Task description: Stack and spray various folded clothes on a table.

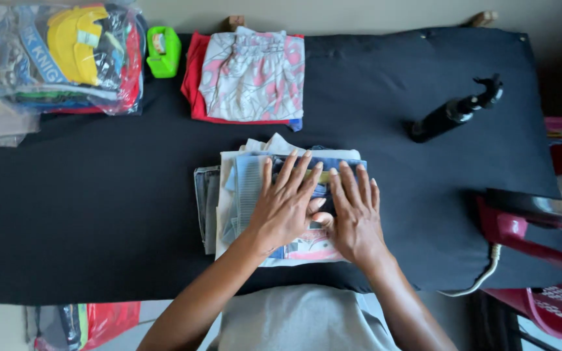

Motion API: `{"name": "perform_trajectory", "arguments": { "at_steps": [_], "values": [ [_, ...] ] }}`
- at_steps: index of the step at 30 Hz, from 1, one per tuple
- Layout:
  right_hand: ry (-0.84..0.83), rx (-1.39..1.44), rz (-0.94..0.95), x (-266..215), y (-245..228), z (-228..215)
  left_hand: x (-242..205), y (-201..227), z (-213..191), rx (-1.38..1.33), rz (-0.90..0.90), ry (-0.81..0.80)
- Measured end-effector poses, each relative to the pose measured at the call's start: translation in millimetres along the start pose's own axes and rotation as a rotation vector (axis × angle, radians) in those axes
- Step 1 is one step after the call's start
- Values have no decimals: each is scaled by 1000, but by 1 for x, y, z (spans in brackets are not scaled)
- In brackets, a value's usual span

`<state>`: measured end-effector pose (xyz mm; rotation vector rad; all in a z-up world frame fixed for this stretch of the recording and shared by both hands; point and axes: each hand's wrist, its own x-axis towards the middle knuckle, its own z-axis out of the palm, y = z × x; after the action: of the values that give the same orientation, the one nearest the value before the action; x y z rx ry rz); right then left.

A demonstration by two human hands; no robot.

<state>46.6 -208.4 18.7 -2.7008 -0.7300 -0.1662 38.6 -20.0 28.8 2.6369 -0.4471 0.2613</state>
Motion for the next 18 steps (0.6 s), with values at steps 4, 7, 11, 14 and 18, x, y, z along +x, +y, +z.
{"name": "perform_trajectory", "arguments": {
  "at_steps": [4,7,11,14,18],
  "values": [
    [-7,81,4,1,7,8,-1,-3,7,24,-31,17],
    [9,148,30,1,10,12,0,-3,6,15,-44,-11],
    [16,195,31,0,15,10,0,-8,4,2,-27,1],
    [46,354,36,-3,14,-4,-5,-21,2,-174,-21,87],
    [94,725,198,-6,13,-30,-20,-45,-10,-627,-160,368]
  ]
}}
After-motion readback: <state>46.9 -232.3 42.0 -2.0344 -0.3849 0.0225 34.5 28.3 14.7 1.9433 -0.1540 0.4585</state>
